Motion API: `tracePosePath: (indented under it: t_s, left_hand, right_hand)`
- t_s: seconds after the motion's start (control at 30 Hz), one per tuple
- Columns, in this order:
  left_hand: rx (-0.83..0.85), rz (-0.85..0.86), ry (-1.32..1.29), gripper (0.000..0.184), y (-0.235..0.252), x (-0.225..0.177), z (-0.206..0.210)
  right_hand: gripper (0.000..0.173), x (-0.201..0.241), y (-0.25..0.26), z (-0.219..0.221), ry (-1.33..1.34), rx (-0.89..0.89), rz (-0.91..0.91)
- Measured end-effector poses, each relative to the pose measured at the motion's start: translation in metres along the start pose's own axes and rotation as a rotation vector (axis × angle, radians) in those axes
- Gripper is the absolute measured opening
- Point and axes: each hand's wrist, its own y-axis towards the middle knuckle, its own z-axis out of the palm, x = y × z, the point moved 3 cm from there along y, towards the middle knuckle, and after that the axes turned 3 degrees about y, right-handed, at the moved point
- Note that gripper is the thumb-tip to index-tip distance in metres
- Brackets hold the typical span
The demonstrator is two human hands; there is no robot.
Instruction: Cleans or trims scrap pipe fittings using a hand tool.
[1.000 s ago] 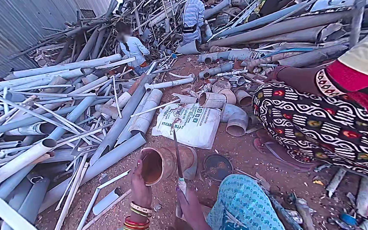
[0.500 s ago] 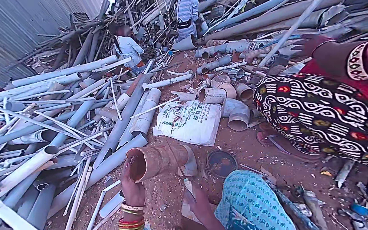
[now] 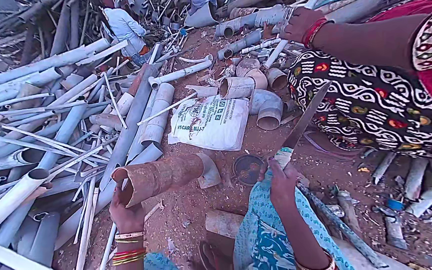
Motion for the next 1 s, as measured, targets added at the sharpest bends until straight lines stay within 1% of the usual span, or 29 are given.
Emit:
tracePosePath:
  t_s: [0.17,0.23,0.3,0.4,0.5,0.6,0.77,0.9,1.0]
  left_hand:
    - [-0.100,-0.030,-0.012,0.036,0.003,0.001,-0.006]
    - [-0.141,-0.046,0.045,0.030,0.003,0.001,-0.007]
    - [-0.154,-0.072,0.103,0.028,0.002,0.000,-0.007]
    - [-0.132,-0.105,0.144,0.037,0.000,-0.001,-0.005]
    - [-0.165,-0.120,0.151,0.034,-0.001,-0.002,-0.005]
    - [-0.204,-0.145,0.129,0.036,0.000,-0.002,-0.009]
    - [-0.221,-0.170,0.125,0.038,0.001,-0.001,-0.010]
    - [-0.234,-0.165,0.128,0.040,-0.001,-0.002,-0.008]
    - [-0.243,-0.161,0.135,0.040,-0.003,-0.003,-0.005]
  right_hand:
    - [0.015,-0.011,-0.005,0.009,-0.043,0.097,0.096]
    - [0.016,-0.014,-0.007,0.012,-0.029,0.097,0.152]
    - [0.015,-0.017,-0.008,0.012,-0.011,0.083,0.206]
    - [0.015,-0.019,-0.009,0.014,0.018,0.051,0.304]
    - [0.017,-0.021,-0.010,0.015,0.043,0.028,0.367]
    - [0.018,-0.023,-0.011,0.017,0.089,0.029,0.401]
    - [0.019,-0.025,-0.013,0.020,0.109,0.025,0.452]
    - [0.018,-0.029,-0.016,0.023,0.117,0.030,0.495]
    - [0.021,-0.032,-0.018,0.024,0.132,0.045,0.519]
